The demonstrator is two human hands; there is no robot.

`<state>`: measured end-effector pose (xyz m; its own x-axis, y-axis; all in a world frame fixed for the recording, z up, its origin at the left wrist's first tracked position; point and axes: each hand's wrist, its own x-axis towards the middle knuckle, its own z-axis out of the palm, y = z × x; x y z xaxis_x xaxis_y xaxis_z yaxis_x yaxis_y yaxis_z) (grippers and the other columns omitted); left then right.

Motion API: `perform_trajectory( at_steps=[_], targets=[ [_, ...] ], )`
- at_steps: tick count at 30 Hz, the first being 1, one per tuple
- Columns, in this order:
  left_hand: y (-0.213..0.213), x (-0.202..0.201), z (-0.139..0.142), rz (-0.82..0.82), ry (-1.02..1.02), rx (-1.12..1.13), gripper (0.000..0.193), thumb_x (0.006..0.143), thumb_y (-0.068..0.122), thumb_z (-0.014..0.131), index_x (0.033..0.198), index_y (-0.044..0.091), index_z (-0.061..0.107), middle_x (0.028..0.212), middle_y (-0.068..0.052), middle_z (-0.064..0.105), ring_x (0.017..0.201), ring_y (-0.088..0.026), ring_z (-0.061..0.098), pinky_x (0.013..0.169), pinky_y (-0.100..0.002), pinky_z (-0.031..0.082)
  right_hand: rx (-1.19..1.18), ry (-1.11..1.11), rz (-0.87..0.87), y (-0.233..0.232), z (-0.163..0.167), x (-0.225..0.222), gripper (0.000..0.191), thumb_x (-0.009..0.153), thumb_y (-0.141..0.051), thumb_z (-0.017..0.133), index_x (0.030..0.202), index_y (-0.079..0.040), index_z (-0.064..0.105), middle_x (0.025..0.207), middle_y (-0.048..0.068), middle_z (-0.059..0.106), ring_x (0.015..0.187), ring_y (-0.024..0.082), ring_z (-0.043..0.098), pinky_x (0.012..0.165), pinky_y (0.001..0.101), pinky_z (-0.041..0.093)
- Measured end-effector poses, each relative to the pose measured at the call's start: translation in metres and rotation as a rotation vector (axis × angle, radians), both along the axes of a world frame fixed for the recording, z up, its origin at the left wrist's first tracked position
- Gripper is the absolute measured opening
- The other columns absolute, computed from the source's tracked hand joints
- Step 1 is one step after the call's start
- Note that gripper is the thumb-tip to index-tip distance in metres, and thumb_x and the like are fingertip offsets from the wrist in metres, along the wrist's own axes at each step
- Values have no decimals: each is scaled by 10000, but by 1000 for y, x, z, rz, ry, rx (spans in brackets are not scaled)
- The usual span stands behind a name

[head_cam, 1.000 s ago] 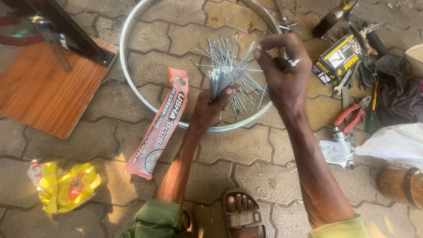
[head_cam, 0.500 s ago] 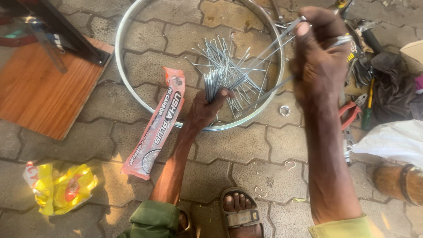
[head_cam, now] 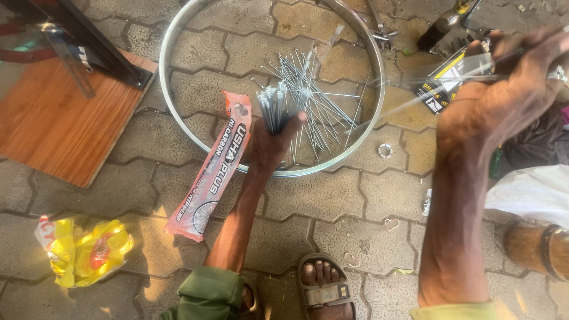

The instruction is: The person inserts bicycle spokes into the hub flanges, then threads nipples onto the spoke ends and begins tightening them by hand. The wheel rim and hub are handled directly without tools.

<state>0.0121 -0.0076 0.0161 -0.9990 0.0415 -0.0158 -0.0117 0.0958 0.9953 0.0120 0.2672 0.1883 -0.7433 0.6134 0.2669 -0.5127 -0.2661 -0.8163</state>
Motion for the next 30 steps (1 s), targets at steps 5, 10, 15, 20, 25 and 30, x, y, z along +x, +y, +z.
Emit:
perform_trajectory(
  at_steps=[5, 10, 15, 20, 25, 30],
  targets=[
    [2, -7, 18, -86, 78, 178, 354, 892, 398, 800, 708, 136, 649, 600, 70, 545, 561, -66, 485, 505, -298, 380, 236, -609, -35, -14, -41, 24, 283, 1148, -290, 536, 1045, -27, 542, 796, 47, 563, 492, 71, 459, 357, 202, 386],
    [0, -12, 25, -143, 123, 169, 389, 901, 368, 804, 683, 118, 601, 580, 72, 525, 546, -58, 461, 500, -303, 365, 452, -437, 140, -57, -122, 56, 220, 1168, -216, 402, 991, -117, 488, 782, 3, 503, 607, 86, 447, 506, 256, 449],
    [-4, -13, 16, -100, 78, 78, 343, 899, 398, 788, 728, 113, 708, 562, 65, 554, 531, -62, 478, 490, -301, 365, 662, -703, 514, -89, -155, 92, 170, 1088, -130, 411, 976, -69, 524, 821, 44, 582, 740, 136, 574, 656, 313, 532],
    [-8, -16, 13, -142, 69, 120, 375, 904, 432, 775, 790, 87, 684, 604, 30, 608, 563, -78, 574, 524, -274, 460, 544, -736, 482, -107, -113, 93, 198, 1042, -107, 476, 1135, -86, 649, 816, 32, 661, 671, 123, 650, 606, 272, 608],
    [-7, -15, 15, -136, 98, 110, 309, 897, 397, 770, 847, 95, 730, 627, 22, 654, 593, -83, 612, 542, -267, 485, 324, -565, 577, -97, -45, 82, 225, 1108, -178, 516, 1125, -35, 690, 722, 32, 584, 495, 90, 448, 382, 217, 354],
    [-6, -18, 9, -166, 25, 43, 252, 908, 360, 765, 873, 115, 714, 638, 14, 669, 596, -67, 641, 513, -268, 500, 594, -960, 778, -140, -43, 71, 302, 1046, -309, 508, 1061, -64, 685, 684, 5, 569, 511, 95, 442, 426, 219, 364]
  ],
)
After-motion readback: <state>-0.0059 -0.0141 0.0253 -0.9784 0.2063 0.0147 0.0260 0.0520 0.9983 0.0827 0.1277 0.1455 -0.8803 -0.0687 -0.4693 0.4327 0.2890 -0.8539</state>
